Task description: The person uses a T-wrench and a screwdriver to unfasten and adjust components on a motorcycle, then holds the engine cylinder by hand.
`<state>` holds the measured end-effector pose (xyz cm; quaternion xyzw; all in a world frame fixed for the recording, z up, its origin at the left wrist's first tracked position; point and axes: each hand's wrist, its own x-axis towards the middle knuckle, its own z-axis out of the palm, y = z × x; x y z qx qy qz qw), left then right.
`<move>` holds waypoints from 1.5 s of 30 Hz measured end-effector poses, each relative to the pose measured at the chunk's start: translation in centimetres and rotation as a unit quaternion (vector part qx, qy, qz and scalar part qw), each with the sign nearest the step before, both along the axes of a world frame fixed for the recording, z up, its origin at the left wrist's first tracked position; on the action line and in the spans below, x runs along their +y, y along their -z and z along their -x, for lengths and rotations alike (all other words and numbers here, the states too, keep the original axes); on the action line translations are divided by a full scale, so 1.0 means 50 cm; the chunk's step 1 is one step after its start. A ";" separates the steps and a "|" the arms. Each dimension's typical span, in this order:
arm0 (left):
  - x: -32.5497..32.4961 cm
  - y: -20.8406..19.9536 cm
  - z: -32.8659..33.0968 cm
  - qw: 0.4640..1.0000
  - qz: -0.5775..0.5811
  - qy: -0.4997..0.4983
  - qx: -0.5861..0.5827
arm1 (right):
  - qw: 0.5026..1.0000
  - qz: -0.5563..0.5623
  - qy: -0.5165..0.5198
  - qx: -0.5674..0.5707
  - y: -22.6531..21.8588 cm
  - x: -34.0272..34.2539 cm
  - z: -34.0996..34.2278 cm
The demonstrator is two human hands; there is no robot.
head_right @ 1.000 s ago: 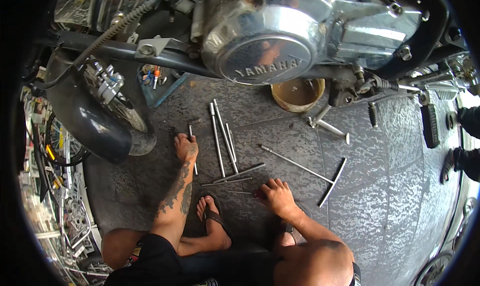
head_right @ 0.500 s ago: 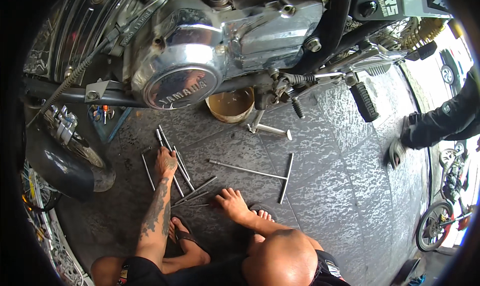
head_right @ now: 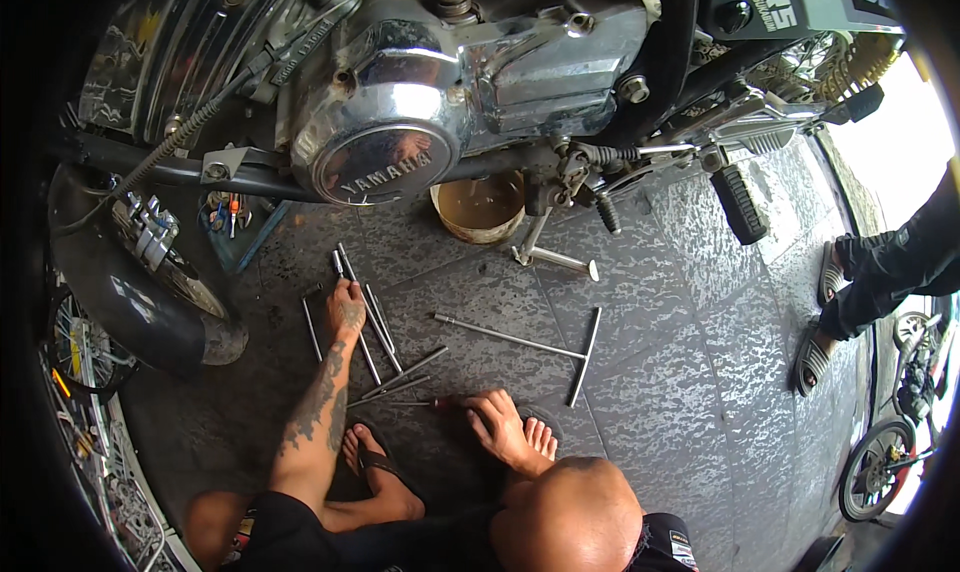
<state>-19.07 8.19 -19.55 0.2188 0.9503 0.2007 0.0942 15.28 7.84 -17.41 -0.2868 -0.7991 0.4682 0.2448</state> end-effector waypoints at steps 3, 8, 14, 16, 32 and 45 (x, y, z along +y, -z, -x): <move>0.038 -0.075 0.021 0.981 0.112 0.160 0.015 | 1.000 -0.004 0.005 0.001 -0.003 0.009 -0.009; 0.108 -0.132 0.026 0.827 0.262 0.490 0.083 | 0.999 -0.023 0.027 0.001 0.001 0.017 -0.022; 0.077 -0.238 -0.054 0.668 0.317 0.670 0.061 | 0.997 -0.079 -0.003 0.013 0.124 -0.018 -0.038; 0.056 -0.258 -0.059 0.622 0.343 0.703 0.045 | 0.993 -0.112 -0.013 -0.026 0.115 -0.012 -0.037; -0.037 -0.155 -0.036 0.616 0.322 0.718 -0.046 | 0.962 -0.120 -0.104 -0.223 0.020 0.041 -0.012; -0.009 -0.054 -0.027 0.581 0.304 0.754 -0.044 | 0.912 -0.140 -0.172 -0.345 0.194 -0.019 -0.012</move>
